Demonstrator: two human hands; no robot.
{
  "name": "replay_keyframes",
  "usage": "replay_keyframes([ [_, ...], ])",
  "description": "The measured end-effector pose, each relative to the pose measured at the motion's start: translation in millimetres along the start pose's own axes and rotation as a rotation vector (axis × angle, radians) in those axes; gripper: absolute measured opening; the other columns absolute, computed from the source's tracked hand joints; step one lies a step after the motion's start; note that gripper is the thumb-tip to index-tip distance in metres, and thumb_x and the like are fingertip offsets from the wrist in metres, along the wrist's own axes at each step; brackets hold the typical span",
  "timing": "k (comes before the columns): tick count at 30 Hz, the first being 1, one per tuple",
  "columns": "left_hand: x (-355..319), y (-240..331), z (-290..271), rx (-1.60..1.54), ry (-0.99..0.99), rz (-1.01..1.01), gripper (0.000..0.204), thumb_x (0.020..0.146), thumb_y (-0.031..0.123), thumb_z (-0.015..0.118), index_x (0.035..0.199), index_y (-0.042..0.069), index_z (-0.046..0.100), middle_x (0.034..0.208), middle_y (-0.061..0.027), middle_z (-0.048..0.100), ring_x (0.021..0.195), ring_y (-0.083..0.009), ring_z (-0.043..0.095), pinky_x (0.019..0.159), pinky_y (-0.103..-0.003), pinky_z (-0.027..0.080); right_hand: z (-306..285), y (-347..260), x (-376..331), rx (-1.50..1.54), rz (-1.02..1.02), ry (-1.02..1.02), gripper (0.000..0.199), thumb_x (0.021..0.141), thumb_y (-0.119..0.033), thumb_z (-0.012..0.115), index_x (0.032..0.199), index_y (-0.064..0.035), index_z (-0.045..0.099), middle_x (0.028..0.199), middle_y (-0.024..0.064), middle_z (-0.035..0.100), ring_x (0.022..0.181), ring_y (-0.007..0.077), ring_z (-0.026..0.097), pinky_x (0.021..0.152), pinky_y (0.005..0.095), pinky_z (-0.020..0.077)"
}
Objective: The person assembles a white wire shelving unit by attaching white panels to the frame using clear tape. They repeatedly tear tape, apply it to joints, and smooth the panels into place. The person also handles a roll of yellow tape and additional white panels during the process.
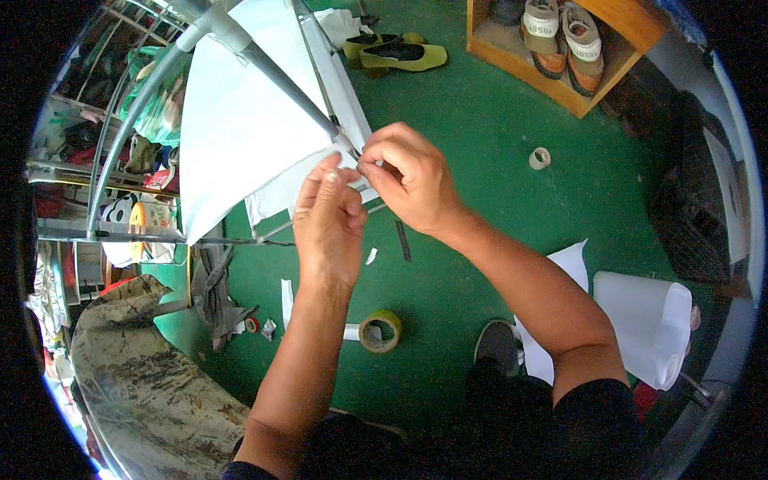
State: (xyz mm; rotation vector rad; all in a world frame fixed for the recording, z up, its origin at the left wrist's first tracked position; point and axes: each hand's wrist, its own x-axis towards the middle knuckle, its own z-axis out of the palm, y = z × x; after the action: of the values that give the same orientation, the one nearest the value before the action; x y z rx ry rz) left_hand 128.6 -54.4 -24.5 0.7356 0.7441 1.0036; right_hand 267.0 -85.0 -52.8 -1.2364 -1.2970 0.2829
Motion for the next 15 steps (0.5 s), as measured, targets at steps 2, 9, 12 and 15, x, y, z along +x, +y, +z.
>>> replay_keyframes([
  [2, 0.6, -14.1, -17.1, 0.119, -0.030, -0.006, 0.015, 0.101, 0.015, 0.063, 0.110, 0.004, 0.067, 0.091, -0.0053, 0.069, 0.062, -0.0059, 0.049, 0.051, -0.020, 0.035, 0.3, 10.1, -8.5, -0.038, -0.023, -0.079, 0.005, 0.088, -0.002, 0.069, 0.090, -0.0031, 0.065, 0.089, 0.0116, 0.065, 0.072, 0.0278, 0.065, 0.062, 0.0362, 0.0518],
  [9, -0.6, -24.2, -2.3, -0.032, -0.045, -0.282, 0.031, 0.104, 0.030, 0.060, 0.119, 0.004, 0.065, 0.097, -0.0041, 0.068, 0.068, -0.0083, 0.048, 0.056, -0.022, 0.036, 34.6, 99.6, -115.8, -0.634, 0.591, -0.770, 0.038, 0.085, -0.043, 0.075, 0.096, -0.0073, 0.072, 0.096, 0.0163, 0.073, 0.089, 0.0356, 0.071, 0.077, 0.0493, 0.0557],
  [12, -0.4, -19.8, 8.7, -0.301, -0.129, -0.416, 0.042, 0.105, 0.040, 0.055, 0.127, 0.005, 0.062, 0.104, -0.0063, 0.067, 0.073, -0.0109, 0.047, 0.059, -0.023, 0.037, 55.9, 134.9, -160.6, -0.656, 0.448, -0.742, 0.039, 0.088, -0.042, 0.072, 0.096, -0.0044, 0.072, 0.098, 0.0167, 0.074, 0.092, 0.0338, 0.072, 0.080, 0.0470, 0.0566],
  [15, -4.3, -13.2, 18.1, -0.534, -0.174, -0.459, 0.044, 0.105, 0.042, 0.053, 0.127, 0.005, 0.063, 0.108, -0.0080, 0.066, 0.075, -0.0121, 0.047, 0.060, -0.024, 0.037, 64.0, 150.8, -169.1, -0.620, 0.375, -0.723, 0.031, 0.091, -0.033, 0.067, 0.097, -0.0029, 0.072, 0.099, 0.0172, 0.074, 0.092, 0.0325, 0.073, 0.080, 0.0449, 0.0573],
])
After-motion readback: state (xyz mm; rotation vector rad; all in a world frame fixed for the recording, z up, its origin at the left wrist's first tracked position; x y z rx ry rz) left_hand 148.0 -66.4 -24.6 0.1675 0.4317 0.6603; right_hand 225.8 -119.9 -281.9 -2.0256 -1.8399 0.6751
